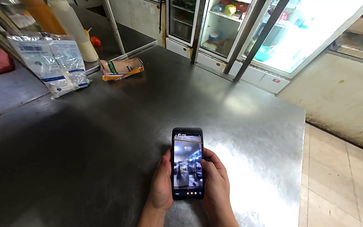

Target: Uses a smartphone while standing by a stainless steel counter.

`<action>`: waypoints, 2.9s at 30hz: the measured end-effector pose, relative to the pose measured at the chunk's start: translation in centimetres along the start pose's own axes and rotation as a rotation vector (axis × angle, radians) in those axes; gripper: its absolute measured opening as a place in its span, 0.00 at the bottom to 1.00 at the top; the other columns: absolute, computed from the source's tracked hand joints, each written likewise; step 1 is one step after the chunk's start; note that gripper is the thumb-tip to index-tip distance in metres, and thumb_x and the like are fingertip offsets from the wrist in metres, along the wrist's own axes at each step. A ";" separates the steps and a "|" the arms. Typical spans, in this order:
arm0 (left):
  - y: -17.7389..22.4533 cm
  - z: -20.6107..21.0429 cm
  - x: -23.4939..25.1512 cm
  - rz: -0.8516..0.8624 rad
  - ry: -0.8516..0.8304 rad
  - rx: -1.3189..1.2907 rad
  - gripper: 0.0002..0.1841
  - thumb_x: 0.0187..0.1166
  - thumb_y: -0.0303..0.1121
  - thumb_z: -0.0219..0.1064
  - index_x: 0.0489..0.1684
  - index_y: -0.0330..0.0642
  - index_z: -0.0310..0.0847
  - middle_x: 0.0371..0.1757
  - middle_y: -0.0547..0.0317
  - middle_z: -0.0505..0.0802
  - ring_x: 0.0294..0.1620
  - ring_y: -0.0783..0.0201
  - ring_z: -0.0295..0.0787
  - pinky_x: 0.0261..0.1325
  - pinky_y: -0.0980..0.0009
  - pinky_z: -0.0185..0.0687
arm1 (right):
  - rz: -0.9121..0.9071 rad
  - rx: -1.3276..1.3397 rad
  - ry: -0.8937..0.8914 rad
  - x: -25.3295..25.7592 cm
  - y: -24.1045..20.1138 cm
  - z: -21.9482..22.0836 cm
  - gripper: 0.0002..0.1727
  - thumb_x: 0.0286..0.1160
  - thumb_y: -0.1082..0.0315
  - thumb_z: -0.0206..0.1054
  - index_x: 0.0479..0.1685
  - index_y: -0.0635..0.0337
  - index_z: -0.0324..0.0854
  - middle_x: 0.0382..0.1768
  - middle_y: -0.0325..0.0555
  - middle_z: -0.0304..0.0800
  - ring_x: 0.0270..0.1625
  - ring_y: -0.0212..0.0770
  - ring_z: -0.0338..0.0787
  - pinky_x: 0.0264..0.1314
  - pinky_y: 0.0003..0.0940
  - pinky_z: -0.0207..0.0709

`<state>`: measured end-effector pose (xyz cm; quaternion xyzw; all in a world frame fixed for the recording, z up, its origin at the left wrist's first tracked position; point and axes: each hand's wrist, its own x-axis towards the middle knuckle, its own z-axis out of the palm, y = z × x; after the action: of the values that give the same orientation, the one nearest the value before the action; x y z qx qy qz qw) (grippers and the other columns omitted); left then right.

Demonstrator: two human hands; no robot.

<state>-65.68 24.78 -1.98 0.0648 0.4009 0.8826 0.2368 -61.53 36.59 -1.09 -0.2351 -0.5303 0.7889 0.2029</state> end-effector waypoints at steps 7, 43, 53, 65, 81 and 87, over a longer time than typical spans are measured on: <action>0.0 0.0 0.0 0.007 -0.007 0.000 0.58 0.63 0.77 0.63 0.84 0.35 0.56 0.63 0.46 0.89 0.63 0.56 0.90 0.67 0.56 0.86 | -0.002 0.004 -0.001 -0.1 -0.1 0.1 0.17 0.72 0.72 0.52 0.53 0.67 0.84 0.38 0.51 0.90 0.39 0.39 0.91 0.42 0.33 0.86; -0.5 -0.5 0.2 0.075 -0.062 -0.004 0.59 0.67 0.75 0.62 0.84 0.28 0.53 0.69 0.43 0.86 0.69 0.54 0.86 0.73 0.55 0.81 | -0.043 0.016 -0.009 0.1 0.1 0.1 0.19 0.69 0.73 0.52 0.54 0.70 0.81 0.43 0.51 0.89 0.43 0.39 0.91 0.45 0.33 0.88; -0.5 -0.7 0.3 0.078 -0.103 -0.005 0.59 0.66 0.75 0.61 0.84 0.28 0.54 0.69 0.42 0.85 0.71 0.53 0.84 0.75 0.54 0.79 | -0.046 0.046 -0.011 -0.1 0.1 0.1 0.20 0.76 0.69 0.46 0.54 0.69 0.80 0.39 0.49 0.90 0.40 0.36 0.91 0.44 0.31 0.88; 0.2 0.6 0.3 0.007 0.065 0.122 0.27 0.83 0.34 0.45 0.79 0.29 0.64 0.63 0.42 0.88 0.64 0.57 0.87 0.69 0.60 0.83 | -0.054 0.064 -0.026 0.0 0.2 0.0 0.20 0.75 0.70 0.46 0.53 0.70 0.80 0.39 0.49 0.90 0.40 0.37 0.91 0.44 0.32 0.87; 0.1 0.5 0.1 -0.024 0.074 -0.007 0.31 0.84 0.46 0.43 0.80 0.33 0.61 0.64 0.45 0.88 0.64 0.58 0.88 0.68 0.60 0.84 | -0.023 0.065 -0.021 -0.1 0.0 0.1 0.20 0.75 0.68 0.46 0.54 0.70 0.81 0.41 0.52 0.90 0.41 0.39 0.92 0.45 0.35 0.88; 0.2 0.3 0.0 -0.028 0.050 0.008 0.35 0.84 0.52 0.46 0.83 0.34 0.58 0.67 0.46 0.87 0.67 0.58 0.86 0.71 0.60 0.83 | -0.023 0.066 -0.020 -0.1 0.2 0.1 0.20 0.75 0.68 0.47 0.54 0.69 0.81 0.41 0.52 0.90 0.42 0.39 0.92 0.46 0.35 0.88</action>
<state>-65.65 24.90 -1.62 0.0382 0.4111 0.8790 0.2386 -61.54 36.40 -1.26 -0.2142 -0.5086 0.8060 0.2140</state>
